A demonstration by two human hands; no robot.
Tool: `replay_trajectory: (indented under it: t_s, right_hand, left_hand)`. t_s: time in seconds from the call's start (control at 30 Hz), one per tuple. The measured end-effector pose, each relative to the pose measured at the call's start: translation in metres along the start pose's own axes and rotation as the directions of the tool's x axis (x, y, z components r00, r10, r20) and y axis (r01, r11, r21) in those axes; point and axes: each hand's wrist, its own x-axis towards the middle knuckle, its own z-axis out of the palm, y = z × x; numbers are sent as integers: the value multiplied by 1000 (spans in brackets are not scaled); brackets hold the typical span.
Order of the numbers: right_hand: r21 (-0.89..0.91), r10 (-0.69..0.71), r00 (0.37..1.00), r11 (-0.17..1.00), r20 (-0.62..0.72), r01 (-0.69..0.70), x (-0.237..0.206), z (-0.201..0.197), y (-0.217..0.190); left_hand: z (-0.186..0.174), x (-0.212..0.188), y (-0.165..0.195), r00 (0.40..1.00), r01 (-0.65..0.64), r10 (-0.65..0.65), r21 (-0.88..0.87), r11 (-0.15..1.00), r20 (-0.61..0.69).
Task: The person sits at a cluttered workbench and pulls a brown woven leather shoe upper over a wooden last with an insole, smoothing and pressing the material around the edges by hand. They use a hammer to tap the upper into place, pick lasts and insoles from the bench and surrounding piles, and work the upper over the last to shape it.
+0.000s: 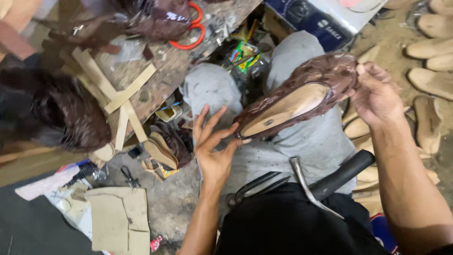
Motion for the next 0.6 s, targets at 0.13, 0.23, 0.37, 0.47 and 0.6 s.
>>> replay_trajectory:
  t_s: [0.13, 0.23, 0.37, 0.47, 0.6]
  right_hand:
    - [13, -16, 999, 1000, -32, 16, -5, -2, -4]
    - [15, -25, 999, 1000, -35, 26, -9, -3, -3]
    - [3, -35, 998, 999, -50, 35, -10, 1, -1]
    - [7, -41, 997, 999, -65, 41, -10, 11, -3]
    - [-34, -74, 995, 997, -71, 71, -16, 34, -11]
  left_hand:
    - [7, 0, -9, 1000, -12, 12, 40, 999, 8]
    - [10, -1, -18, 1000, -21, 21, 60, 998, 0]
    - [13, -2, -24, 999, -28, 29, 64, 998, -15]
    - [12, -1, -25, 1000, -11, 12, 77, 997, -8]
    - [8, 0, -18, 1000, -21, 23, 125, 992, -21]
